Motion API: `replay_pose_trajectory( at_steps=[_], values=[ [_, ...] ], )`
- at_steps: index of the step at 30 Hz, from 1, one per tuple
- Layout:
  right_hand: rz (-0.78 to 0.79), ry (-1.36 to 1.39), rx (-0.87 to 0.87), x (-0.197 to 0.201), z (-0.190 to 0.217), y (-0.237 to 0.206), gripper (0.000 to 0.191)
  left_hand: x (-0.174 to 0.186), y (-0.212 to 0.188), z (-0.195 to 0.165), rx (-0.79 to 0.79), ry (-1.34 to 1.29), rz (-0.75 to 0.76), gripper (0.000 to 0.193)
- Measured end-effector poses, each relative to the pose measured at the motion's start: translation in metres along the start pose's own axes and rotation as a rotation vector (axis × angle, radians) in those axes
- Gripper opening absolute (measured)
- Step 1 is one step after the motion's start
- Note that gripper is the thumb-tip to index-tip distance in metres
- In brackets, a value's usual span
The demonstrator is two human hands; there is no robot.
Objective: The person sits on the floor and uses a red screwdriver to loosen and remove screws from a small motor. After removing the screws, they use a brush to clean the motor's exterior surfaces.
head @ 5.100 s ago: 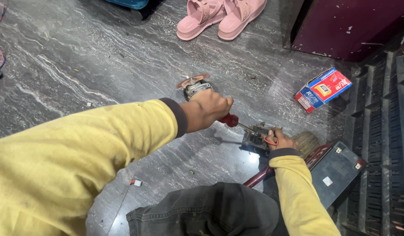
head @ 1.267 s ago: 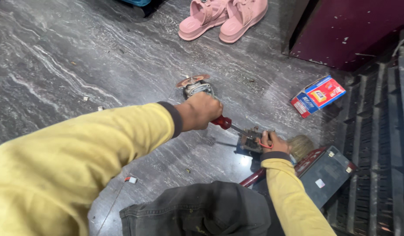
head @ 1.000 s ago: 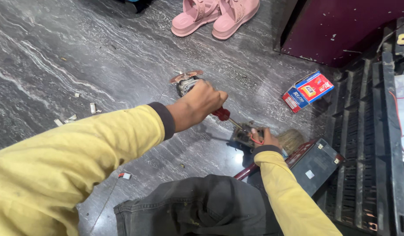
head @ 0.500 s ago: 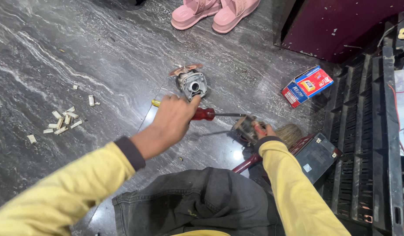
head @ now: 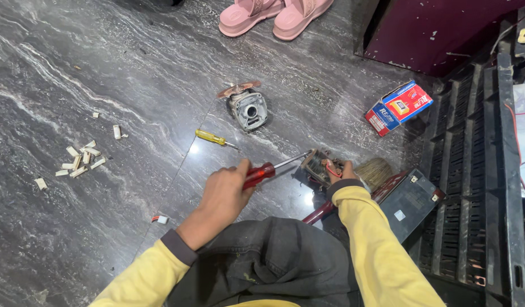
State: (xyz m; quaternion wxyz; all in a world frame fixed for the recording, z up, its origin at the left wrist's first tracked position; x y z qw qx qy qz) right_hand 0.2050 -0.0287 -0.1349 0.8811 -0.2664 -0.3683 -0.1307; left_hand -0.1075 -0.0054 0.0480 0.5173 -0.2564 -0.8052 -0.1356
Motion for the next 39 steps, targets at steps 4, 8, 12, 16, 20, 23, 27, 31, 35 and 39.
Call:
replay_pose_trajectory(
  at_steps=[4, 8, 12, 16, 20, 23, 27, 31, 35, 39],
  values=[
    [0.050, -0.045, 0.007, -0.007, -0.001, -0.003, 0.072, 0.013, 0.001, -0.023, -0.121, -0.041, 0.005, 0.038],
    [0.038, -0.095, 0.062, -0.009, 0.007, -0.007, 0.074, 0.018, -0.007, -0.039, -0.157, -0.127, 0.049, 0.034],
    [0.054, -0.117, 0.028, -0.013, 0.004, -0.010, 0.077, 0.003, -0.007, -0.042, -0.091, -0.200, 0.099, 0.032],
    [-0.114, -0.151, 0.203, -0.009, 0.018, -0.020, 0.083, -0.026, 0.002, -0.045, -0.069, -0.216, 0.137, 0.035],
    [-0.275, -0.166, 0.401, -0.006, 0.038, -0.035, 0.089, -0.052, 0.012, -0.046, -0.052, -0.144, 0.116, 0.042],
    [-0.329, -0.194, 0.337, -0.006, 0.038, -0.043, 0.090, -0.073, 0.021, -0.029, 0.075, -0.305, 0.161, 0.040],
    [-0.461, 0.011, 0.200, -0.004, 0.032, -0.057, 0.084, -0.088, 0.037, -0.021, 0.081, -0.301, 0.147, 0.034],
    [-0.405, 0.007, 0.230, -0.003, 0.030, -0.057, 0.081, -0.101, 0.047, -0.019, 0.087, -0.262, 0.192, 0.033],
    [-0.421, -0.012, 0.235, -0.002, 0.026, -0.056, 0.079, -0.104, 0.045, -0.019, 0.111, -0.283, 0.221, 0.033],
    [-0.421, -0.014, 0.247, -0.006, 0.022, -0.060, 0.081, -0.100, 0.045, -0.022, 0.135, -0.274, 0.242, 0.034]
  ],
)
Point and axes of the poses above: each hand's wrist, its own y-axis towards the middle knuckle, its own x-axis out of the back of the hand, z = x × y, the point moved 9 cm from there along y, towards the middle knuckle, and after that the axes turned 9 degrees about z, right-handed, at the moved point
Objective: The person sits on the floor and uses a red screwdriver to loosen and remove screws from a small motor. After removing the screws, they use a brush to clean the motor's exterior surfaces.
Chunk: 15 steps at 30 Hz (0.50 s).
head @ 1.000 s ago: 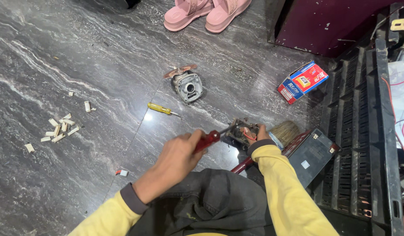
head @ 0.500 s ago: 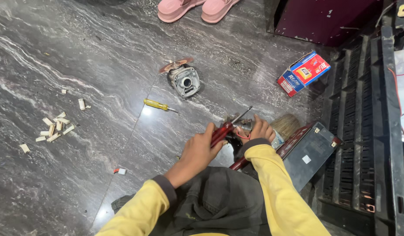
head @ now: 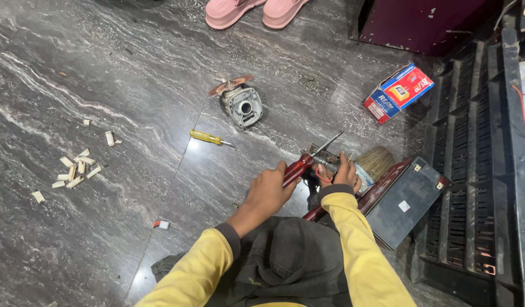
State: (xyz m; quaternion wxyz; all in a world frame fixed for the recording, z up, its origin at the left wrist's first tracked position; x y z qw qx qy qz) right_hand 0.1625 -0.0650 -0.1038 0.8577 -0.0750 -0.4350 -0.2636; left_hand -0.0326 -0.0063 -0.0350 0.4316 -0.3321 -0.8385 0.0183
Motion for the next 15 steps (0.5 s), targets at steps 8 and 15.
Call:
replay_pose_trajectory(
  at_steps=[8, 15],
  values=[
    [-0.102, -0.350, 0.063, 0.015, 0.013, -0.011, 0.082, -0.002, -0.017, -0.011, 0.047, -0.084, -0.077, 0.036],
    [-0.051, -0.759, 0.054, 0.009, 0.027, -0.018, 0.083, -0.007, -0.028, -0.011, 0.042, -0.138, -0.180, 0.035]
  ],
)
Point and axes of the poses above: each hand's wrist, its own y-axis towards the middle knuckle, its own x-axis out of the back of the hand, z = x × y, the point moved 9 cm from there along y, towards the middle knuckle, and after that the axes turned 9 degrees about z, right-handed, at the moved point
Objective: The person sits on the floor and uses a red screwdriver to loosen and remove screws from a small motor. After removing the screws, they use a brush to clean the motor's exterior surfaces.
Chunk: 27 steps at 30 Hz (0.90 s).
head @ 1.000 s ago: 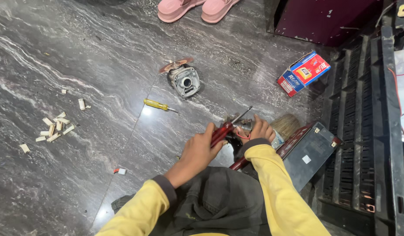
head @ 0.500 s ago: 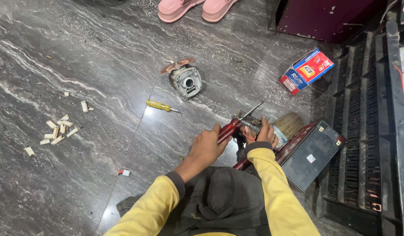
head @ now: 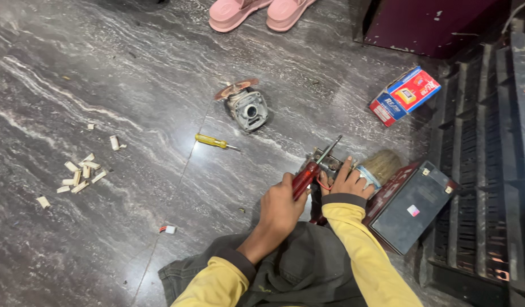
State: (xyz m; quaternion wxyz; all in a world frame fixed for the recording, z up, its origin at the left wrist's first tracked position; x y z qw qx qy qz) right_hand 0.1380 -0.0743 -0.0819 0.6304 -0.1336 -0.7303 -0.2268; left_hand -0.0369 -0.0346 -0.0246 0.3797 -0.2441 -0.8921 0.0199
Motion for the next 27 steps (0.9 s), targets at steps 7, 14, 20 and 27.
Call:
replay_pose_trajectory(
  at_steps=[7, 14, 20, 27],
  values=[
    [0.141, 0.130, -0.013, -0.018, -0.008, 0.005, 0.087, -0.001, 0.002, -0.001, -0.004, -0.028, -0.014, 0.033],
    [0.321, 0.265, 0.031, -0.012, -0.016, 0.017, 0.086, 0.001, 0.003, -0.004, -0.040, -0.064, -0.028, 0.033],
    [0.707, 0.394, -0.038, -0.059, -0.030, 0.055, 0.097, 0.022, -0.005, -0.005, 0.047, -0.167, -0.034, 0.042],
    [0.752, 0.537, -0.065, -0.086, -0.033, 0.085, 0.078, 0.076, -0.038, -0.026, -0.132, -0.142, -0.131, 0.043]
  ],
)
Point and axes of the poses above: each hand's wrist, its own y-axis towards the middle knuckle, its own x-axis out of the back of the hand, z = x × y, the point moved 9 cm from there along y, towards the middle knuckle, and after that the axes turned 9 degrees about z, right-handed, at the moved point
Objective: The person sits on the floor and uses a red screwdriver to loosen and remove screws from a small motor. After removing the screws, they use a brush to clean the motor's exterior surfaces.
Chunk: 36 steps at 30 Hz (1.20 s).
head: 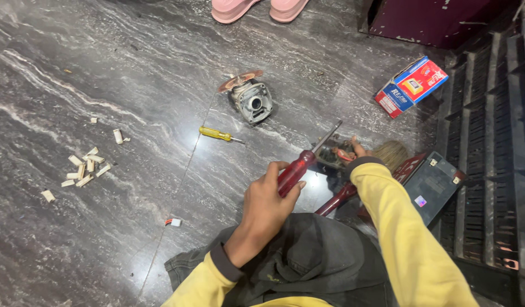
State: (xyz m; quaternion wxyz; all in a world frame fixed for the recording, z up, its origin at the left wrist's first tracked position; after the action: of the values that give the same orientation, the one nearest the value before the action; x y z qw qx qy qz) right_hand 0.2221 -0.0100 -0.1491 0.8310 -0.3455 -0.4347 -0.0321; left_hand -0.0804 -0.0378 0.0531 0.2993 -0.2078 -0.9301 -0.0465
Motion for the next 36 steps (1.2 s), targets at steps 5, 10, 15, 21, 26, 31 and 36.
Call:
replay_pose_trajectory(
  at_steps=[5, 10, 15, 21, 26, 31, 36],
  values=[
    [-0.009, 0.101, -0.119, 0.010, -0.004, 0.003, 0.076, 0.019, -0.011, 0.012, 0.120, 0.071, -0.038, 0.045],
    [-0.042, 0.205, -0.260, 0.009, -0.001, 0.000, 0.077, 0.015, -0.012, 0.067, 0.271, 0.106, 0.016, 0.046],
    [-0.073, 0.277, -0.325, 0.009, -0.004, -0.003, 0.079, 0.002, 0.007, 0.122, 0.152, 0.354, 0.093, 0.045],
    [0.034, 0.174, -0.383, 0.008, 0.002, 0.004, 0.083, -0.032, 0.027, 0.122, -0.006, 0.604, 0.151, 0.047],
    [0.033, 0.196, -0.366, 0.004, 0.012, 0.003, 0.078, -0.075, 0.046, 0.077, -0.133, 0.350, 0.240, 0.071],
    [0.024, 0.234, -0.327, -0.001, 0.026, -0.002, 0.073, -0.101, 0.075, 0.044, -0.350, -0.094, 0.293, 0.095],
    [0.016, 0.282, -0.285, -0.013, 0.048, -0.016, 0.068, -0.106, 0.086, 0.064, -0.218, -0.242, 0.296, 0.088]
  ],
)
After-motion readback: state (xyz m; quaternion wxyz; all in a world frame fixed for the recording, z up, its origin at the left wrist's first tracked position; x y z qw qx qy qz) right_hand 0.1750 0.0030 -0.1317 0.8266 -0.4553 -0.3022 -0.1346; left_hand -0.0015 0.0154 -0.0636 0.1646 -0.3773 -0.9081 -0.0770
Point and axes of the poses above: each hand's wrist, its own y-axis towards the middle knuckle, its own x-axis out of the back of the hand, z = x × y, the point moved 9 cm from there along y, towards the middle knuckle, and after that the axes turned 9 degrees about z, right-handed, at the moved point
